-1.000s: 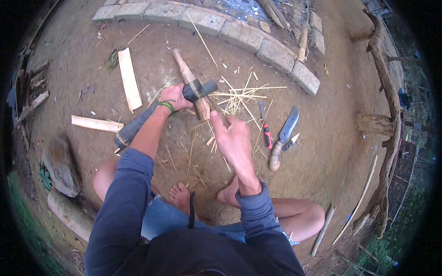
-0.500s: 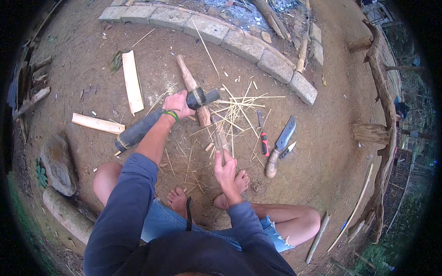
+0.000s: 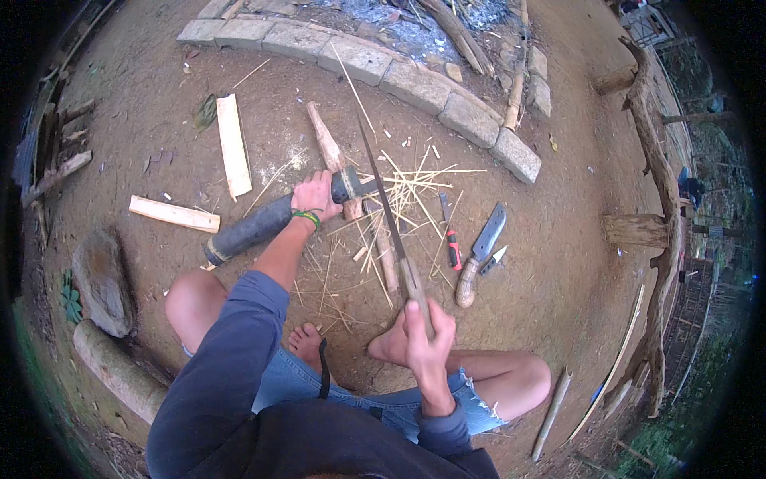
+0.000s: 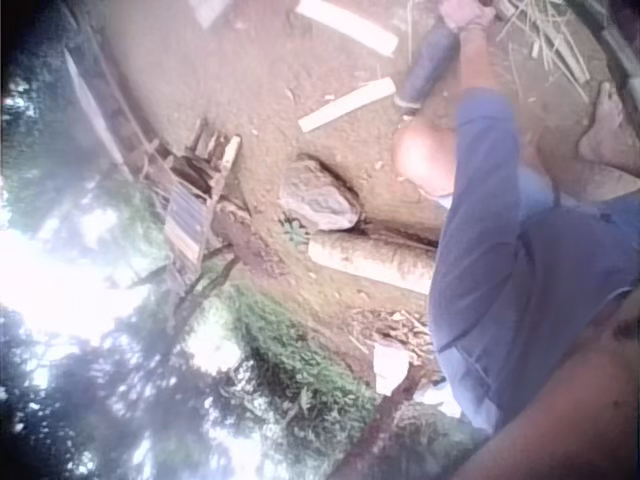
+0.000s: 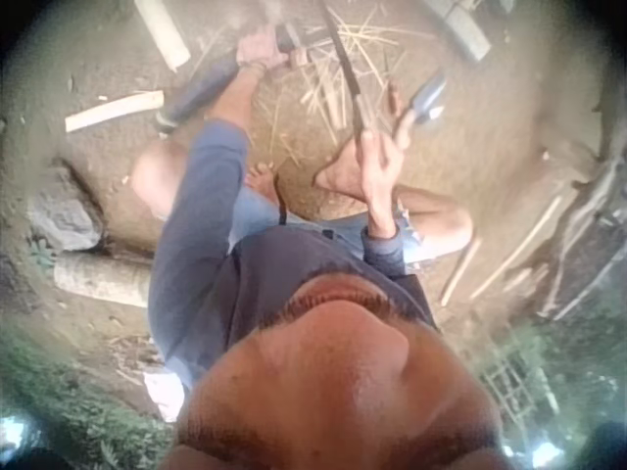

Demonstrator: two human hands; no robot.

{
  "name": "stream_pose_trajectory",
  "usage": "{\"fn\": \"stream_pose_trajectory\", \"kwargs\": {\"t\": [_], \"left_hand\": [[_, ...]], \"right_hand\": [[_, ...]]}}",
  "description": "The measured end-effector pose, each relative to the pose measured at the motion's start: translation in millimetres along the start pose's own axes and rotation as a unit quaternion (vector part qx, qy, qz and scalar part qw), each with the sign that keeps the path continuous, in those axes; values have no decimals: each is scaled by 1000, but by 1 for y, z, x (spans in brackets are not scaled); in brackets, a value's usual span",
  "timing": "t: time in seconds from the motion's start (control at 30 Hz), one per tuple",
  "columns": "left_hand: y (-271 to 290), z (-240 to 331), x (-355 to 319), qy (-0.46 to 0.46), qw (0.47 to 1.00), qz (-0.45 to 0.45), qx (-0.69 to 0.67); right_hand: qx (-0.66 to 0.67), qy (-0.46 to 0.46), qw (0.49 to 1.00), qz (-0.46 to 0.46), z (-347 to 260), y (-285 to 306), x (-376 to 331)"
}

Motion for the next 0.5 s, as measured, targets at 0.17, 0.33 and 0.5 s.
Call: {"fn": "stream_pose_trajectory", "kwargs": {"t": [0.17, 0.33, 0.5], "left_hand": [[-4, 5, -4, -10, 999, 33, 8], [-2, 3, -7, -1, 999, 37, 4], [-5, 8, -9, 6, 999, 36, 17]], "right_hand": [[-134, -70, 988, 15, 74, -19, 19], [-128, -98, 986, -51, 64, -16, 12], [-166, -52, 982, -76, 34, -23, 37]]}}
Point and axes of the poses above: each hand's wrist, its own x-axis towards the middle knuckle, its own y-axis out of the back of the hand, z = x × y, the point moved 5 cm from there along x, towards the middle knuckle, and after that the axes turned 6 degrees about -x, right-handed, at the moved point
